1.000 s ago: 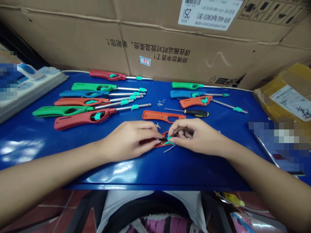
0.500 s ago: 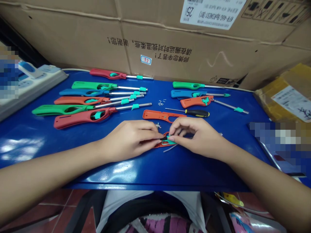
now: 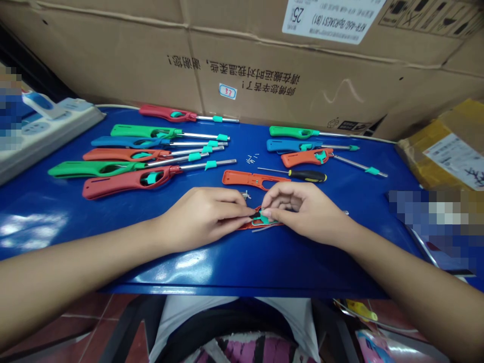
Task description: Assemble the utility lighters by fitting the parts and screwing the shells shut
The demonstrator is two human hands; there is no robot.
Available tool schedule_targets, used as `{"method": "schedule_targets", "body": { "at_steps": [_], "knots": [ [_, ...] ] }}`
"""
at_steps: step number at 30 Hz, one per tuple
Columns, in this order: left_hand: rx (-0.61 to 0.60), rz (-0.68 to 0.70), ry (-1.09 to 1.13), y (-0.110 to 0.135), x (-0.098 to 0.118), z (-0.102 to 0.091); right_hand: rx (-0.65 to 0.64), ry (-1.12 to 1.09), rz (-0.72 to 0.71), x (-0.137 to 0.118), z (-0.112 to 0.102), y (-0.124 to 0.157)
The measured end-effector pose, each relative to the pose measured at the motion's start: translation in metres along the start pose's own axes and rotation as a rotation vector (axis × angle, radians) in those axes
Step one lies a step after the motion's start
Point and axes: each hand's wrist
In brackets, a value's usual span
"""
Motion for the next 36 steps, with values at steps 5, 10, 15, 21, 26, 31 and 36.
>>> {"method": "schedule_targets", "body": {
  "at_steps": [5, 10, 15, 21, 26, 31, 36],
  "knots": [
    [0.001, -0.013, 0.012, 0.0014, 0.0005, -0.0001, 0.012, -0.057, 0.068, -0.0019, 0.0016, 0.0011],
    [0.004, -0.020, 0.024, 0.0009, 0.0008, 0.0000, 0.021, -0.063, 0.093, -0.0026, 0.0030, 0.0013],
    [0.001, -0.037, 0.024, -0.0006, 0.0022, -0.0006, 0.002, -0.079, 0.100, -0.0012, 0.0034, 0.0021],
    [-0.004, -0.037, 0.054, -0.0005, 0.0010, -0.0009, 0.002, -0.066, 0.103, -0.0009, 0.0041, 0.0026],
    [-0.003, -0.050, 0.051, -0.0008, -0.0003, -0.0011, 0.021, 0.004, 0.050, 0.0008, 0.0041, 0.0021],
    [-0.013, -0.079, 0.016, -0.0004, -0.0012, -0.0005, 0.012, 0.097, -0.031, 0.0054, 0.0054, 0.0024],
    [-0.029, -0.096, 0.028, 0.0004, -0.0008, -0.0042, 0.135, 0.343, -0.216, -0.0026, -0.0033, 0.0061]
  ]
}}
Point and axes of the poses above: each hand's wrist, its own y-axis away from the middle knuckle, its own z-axis out of the palm, x = y × z
